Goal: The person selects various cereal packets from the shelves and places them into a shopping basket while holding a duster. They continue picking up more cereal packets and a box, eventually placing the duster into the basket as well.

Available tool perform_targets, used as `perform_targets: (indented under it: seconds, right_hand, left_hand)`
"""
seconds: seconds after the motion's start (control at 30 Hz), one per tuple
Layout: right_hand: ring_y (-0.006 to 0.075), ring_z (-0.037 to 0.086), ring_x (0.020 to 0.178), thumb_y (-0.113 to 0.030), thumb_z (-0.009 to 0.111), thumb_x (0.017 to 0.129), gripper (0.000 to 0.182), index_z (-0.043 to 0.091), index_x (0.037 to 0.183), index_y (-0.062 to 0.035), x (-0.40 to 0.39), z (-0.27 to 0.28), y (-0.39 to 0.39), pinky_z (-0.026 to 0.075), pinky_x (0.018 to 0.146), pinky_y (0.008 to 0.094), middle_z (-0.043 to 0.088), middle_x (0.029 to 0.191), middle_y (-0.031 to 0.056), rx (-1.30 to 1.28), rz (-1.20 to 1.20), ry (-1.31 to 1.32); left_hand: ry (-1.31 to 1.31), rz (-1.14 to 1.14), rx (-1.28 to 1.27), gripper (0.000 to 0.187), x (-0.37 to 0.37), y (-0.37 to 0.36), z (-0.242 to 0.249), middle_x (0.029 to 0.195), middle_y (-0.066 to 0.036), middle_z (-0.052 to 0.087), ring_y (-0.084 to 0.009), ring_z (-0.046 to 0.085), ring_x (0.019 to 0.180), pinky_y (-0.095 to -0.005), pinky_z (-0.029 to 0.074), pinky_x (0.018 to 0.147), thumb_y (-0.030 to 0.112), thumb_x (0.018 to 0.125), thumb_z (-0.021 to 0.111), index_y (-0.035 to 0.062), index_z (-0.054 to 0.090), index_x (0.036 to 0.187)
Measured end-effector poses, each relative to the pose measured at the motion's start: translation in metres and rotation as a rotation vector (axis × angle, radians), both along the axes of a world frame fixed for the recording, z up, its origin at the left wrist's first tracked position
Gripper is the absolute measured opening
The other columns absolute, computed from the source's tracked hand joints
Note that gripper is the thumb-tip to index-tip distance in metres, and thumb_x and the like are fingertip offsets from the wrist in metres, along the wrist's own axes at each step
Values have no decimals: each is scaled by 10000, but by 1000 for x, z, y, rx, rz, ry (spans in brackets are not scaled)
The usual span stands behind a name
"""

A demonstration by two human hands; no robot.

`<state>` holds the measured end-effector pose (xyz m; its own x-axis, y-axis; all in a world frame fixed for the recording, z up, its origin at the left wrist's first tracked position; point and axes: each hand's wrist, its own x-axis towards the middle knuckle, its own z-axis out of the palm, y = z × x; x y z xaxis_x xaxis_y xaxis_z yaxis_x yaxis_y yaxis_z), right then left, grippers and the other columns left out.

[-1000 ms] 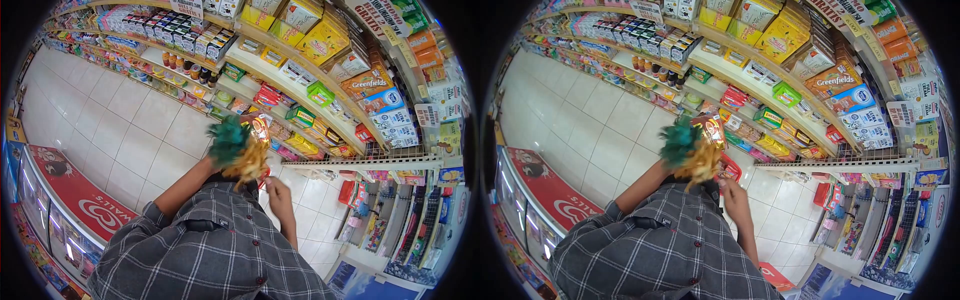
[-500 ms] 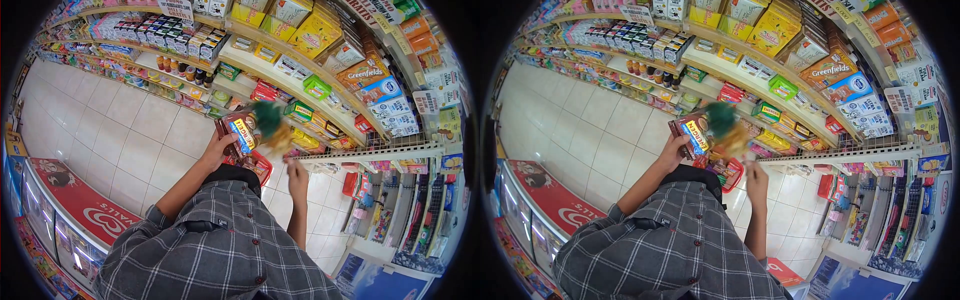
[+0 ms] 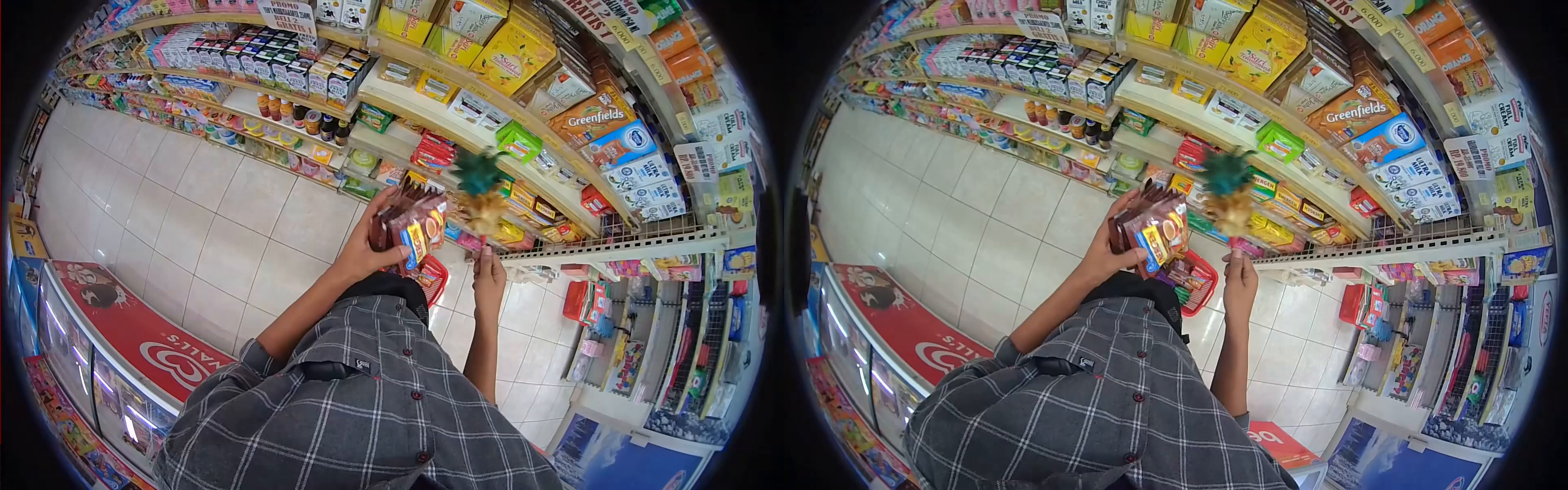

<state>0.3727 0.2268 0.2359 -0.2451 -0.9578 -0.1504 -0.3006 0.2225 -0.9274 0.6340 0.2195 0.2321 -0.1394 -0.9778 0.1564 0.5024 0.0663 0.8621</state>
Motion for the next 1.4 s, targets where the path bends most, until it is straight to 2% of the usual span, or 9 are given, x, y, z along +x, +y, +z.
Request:
perform_targets:
  seconds: [0.27,0.53,0.67,0.8,0.9,0.97,1.17,1.23,1.4]
  right_hand:
    - [225,595,1090,-508,447,985,534,470,1258,-49,65,44,16,518,924,405,571,1216,121,147,127,-826]
    - [242,567,1179,-470,580,921,618,429,1361,-63,71,46,6,459,1000,414,555,1307,106,52,-2,-1047]
    - [236,550,1199,-441,572,941,598,397,1383,-78,84,40,6,471,989,426,538,1307,93,32,29,-1085]
    - [192,606,1060,-356,551,982,451,428,1316,-79,72,19,10,523,902,373,575,1181,78,68,123,-692]
    - [106,595,748,-376,467,1021,310,470,960,-72,40,2,13,516,612,246,602,964,75,-14,33,-191]
    - [43,404,457,-376,392,1040,337,508,1053,-60,6,3,21,322,392,208,604,762,54,19,0,-232]
    - [211,617,630,-313,556,971,312,628,972,-9,15,48,59,478,603,355,583,679,167,-75,392,378]
    - [107,474,601,-291,558,980,309,661,1004,0,16,41,56,422,582,279,530,640,106,-114,420,540]
    - [97,428,577,-268,562,983,298,678,1064,-6,-19,31,27,384,539,294,523,584,37,-32,-40,423]
  left_hand:
    - [-1239,-11,-634,928,-1,-2,57,1531,-99,299,-399,267,1402,-489,431,1042,253,629,795,188,376,1455]
    - [-382,247,-236,1034,-13,-5,37,1526,-180,262,-300,259,1421,-409,226,1152,534,737,759,83,235,1506]
    - [209,-280,308,965,-24,-7,-17,1450,-118,411,-250,388,1353,-446,299,1120,744,800,548,86,310,1464]
    - [617,-207,410,801,-19,-13,-7,1409,-122,474,-287,501,1267,-478,406,1057,673,879,494,90,366,1413]
    - [631,-137,474,807,-11,-16,-24,1398,-116,483,-287,504,1263,-475,432,1036,664,879,503,85,350,1421]
    - [550,-80,448,781,-7,-13,-17,1408,-97,468,-279,477,1288,-485,449,1017,646,883,514,123,337,1435]
    - [477,-99,399,715,-5,-12,-10,1385,-78,495,-229,490,1263,-412,421,1034,601,903,523,120,386,1414]
    - [474,-91,378,723,-5,-13,-17,1412,-80,462,-243,467,1289,-434,415,1049,584,901,545,139,351,1437]
    - [492,-66,393,732,-9,-8,-23,1459,-86,399,-250,432,1322,-457,396,1073,550,900,576,152,317,1457]
